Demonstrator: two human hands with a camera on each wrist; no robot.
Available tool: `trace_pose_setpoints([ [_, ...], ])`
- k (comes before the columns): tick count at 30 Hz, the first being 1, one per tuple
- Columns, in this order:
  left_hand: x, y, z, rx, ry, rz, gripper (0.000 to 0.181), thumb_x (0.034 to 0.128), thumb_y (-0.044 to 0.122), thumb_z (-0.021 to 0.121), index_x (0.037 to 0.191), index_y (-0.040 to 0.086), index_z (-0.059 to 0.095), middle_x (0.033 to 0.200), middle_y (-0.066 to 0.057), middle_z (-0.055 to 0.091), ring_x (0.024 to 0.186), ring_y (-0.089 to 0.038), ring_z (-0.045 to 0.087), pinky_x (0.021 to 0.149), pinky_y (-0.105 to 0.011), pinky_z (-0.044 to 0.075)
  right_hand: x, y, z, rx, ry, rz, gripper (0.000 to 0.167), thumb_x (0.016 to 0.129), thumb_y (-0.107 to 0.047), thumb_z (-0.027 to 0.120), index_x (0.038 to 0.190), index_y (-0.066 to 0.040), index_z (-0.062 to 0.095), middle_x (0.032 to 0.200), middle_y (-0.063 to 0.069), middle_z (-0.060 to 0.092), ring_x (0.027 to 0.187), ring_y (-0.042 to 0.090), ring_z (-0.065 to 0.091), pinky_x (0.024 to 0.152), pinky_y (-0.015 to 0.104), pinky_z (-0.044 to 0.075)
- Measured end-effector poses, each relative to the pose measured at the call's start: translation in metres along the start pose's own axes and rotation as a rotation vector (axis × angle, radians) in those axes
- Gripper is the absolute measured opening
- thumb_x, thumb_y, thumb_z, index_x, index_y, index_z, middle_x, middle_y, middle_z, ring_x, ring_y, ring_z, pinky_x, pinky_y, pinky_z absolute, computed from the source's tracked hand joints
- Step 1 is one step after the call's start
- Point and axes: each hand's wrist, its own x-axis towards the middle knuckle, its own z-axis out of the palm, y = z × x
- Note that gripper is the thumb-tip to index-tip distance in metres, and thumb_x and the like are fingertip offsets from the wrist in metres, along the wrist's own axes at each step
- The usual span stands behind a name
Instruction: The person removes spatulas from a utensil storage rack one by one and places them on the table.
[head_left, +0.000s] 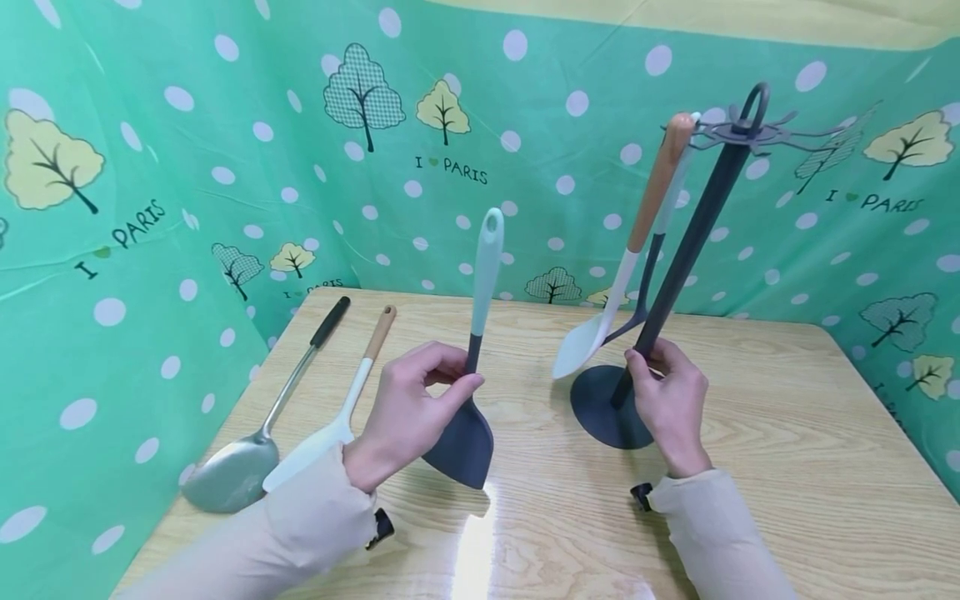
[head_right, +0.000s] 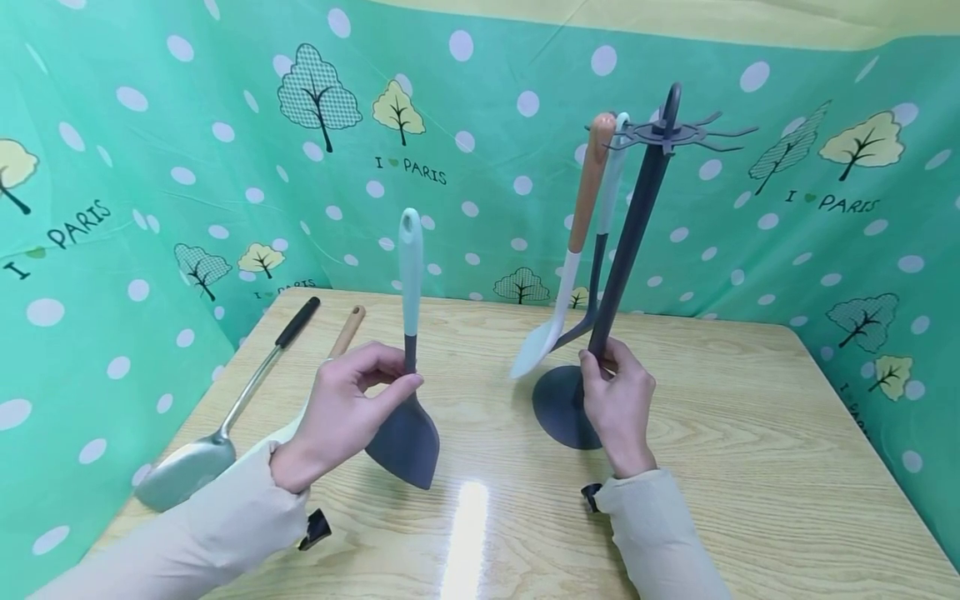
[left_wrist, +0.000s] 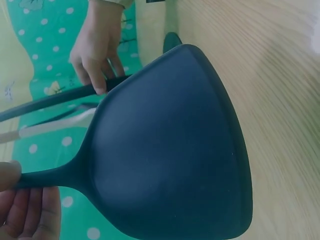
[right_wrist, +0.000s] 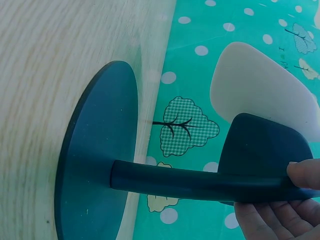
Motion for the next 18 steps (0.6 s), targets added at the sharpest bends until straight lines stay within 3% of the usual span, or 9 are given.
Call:
trace_pose_setpoints([
  [18,-0.006,-0.008,-0.023,0.072,-0.027,-0.049,0.012,0.0823,0.004,0.074,0.09,0.012,0.07,0.082,0.005,0.067,0.072,-0.009,0.064,0.066,-0.025,0.056,0.0,0.0,-0.001,0.016,-0.01,0.007,0.023,0.092,-0.019,0.063,0.105,-0.001,0.067,0.094,0.014,0.067,0.09,0.028,0.068,0.079,0.046,0.055],
])
